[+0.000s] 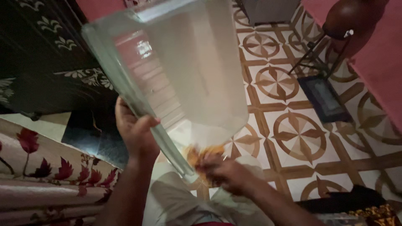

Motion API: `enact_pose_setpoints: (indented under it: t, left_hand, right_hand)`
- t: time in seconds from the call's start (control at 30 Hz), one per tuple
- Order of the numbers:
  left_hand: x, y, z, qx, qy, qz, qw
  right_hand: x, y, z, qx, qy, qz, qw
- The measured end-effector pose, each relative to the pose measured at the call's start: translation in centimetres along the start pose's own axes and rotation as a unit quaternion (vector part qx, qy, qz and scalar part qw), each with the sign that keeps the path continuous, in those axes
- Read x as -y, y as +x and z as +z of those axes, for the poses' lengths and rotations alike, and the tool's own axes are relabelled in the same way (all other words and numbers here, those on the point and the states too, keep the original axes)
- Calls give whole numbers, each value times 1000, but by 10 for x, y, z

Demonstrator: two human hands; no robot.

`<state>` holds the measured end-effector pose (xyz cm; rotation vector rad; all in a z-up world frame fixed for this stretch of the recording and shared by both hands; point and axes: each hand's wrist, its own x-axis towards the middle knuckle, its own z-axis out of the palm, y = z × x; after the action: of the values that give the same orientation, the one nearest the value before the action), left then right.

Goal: The person wipes the interior of a large transparent plastic container using a patterned cloth. They rotate and tilt the container to reach different sides and the bottom, continuing the wiping motion throughout the clip.

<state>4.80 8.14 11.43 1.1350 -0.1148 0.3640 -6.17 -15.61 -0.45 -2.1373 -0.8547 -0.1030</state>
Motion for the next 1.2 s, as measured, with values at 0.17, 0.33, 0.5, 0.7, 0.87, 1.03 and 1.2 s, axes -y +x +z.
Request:
enact_pose_setpoints:
  t: [0.17,0.33,0.5,0.7,0.87,1.03,1.2]
  left_hand:
    - [-4,-5,-8,5,9,9,1000]
    - [-1,-4,-16,-9,18,8,1000]
    - [4,-3,-19,4,30,14,999]
    - [-7,-8,-11,-1,5,-47,999]
    - [-7,-14,-15,15,8,-56,998]
    - [-7,-15,-22,37,-17,-82,996]
    - [-6,-19,-24,71,-77,-50,993]
  right_hand:
    - [-32,2,-15,-27,84,113,990]
    - [-42,5,-62,-104,136,207,963]
    - [-33,15,-73,-126,4,158,979]
    - [-24,33,-66,-156,33,190,969]
    - [-9,53,-50,-193,209,282,916]
    - [0,74,-45,-202,265,117,936]
    - [-8,80,-30,-171,276,216,921]
